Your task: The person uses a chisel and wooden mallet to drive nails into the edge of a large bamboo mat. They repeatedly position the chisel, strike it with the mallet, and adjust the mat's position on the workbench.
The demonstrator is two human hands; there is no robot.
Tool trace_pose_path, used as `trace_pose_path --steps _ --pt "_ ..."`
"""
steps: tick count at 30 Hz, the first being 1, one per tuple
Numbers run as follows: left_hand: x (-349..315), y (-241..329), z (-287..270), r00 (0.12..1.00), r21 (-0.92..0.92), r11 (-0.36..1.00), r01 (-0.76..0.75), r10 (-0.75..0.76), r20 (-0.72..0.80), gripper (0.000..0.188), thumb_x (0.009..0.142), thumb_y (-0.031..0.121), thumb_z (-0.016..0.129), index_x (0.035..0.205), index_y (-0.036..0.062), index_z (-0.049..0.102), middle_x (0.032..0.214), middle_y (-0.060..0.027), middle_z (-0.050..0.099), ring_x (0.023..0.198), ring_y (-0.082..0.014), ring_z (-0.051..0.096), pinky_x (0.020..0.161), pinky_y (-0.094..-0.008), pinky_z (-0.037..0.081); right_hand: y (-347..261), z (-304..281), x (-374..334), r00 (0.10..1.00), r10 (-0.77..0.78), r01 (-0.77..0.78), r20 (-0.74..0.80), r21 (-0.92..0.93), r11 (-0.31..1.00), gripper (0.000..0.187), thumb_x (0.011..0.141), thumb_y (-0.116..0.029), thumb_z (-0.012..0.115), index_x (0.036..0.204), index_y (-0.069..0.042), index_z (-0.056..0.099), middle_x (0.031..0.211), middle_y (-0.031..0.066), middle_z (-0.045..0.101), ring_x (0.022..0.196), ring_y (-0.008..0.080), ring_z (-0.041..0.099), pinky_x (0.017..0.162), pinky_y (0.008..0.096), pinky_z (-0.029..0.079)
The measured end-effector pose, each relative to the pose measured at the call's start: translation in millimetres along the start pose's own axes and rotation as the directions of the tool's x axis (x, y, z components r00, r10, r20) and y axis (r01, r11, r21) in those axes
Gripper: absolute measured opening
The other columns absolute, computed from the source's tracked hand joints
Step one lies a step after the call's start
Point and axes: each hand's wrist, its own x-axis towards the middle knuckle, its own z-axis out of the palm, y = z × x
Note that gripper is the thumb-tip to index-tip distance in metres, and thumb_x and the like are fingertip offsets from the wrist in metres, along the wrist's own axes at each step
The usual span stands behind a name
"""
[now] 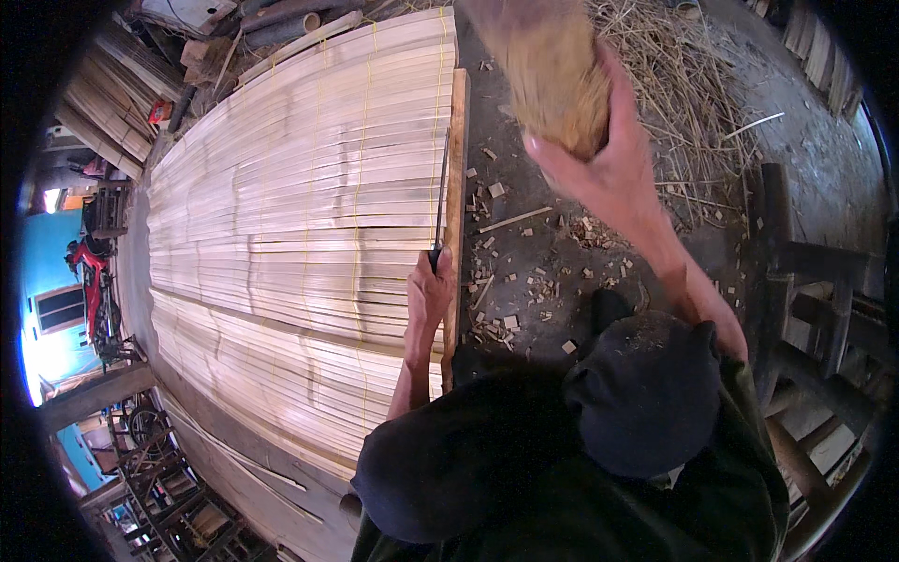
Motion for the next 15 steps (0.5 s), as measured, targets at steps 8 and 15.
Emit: trace_pose_path --steps 8,15 --pt "14.5 10.5 26.3 0.984 0.05 0.985 -0.165 0.168 -0.052 0.041 0.101 0.038 0.052 0.092 -0.0023 0.053 0.071 -0.0286 0.06 0.069 -0.0498 0.062 0.056 -0.0513 0.046 113.7 30.7 -79.5 0.901 0.234 -0.144 0.366 -0.257 0.956 0.1 0.076 -0.029 0.081 0.151 -0.007 0.019 0.125 0.0275 0.058 0.112 0.039 0.062 0.092 0.0467 0.051" --pt "8.3 17.3 -6.2 1.0 0.004 1.0 -0.019 0.019 0.024 0.045 0.101 0.041 0.05 0.091 -0.0034 0.053 0.069 -0.0253 0.061 0.061 -0.0432 0.064 0.054 -0.0474 0.047 98.0 26.2 -96.5 0.754 0.51 -0.419 0.414 -0.295 0.859 0.093 0.078 -0.035 0.076 0.151 -0.012 0.024 0.108 0.0277 0.066 0.102 0.0434 0.066 0.086 0.0466 0.054"
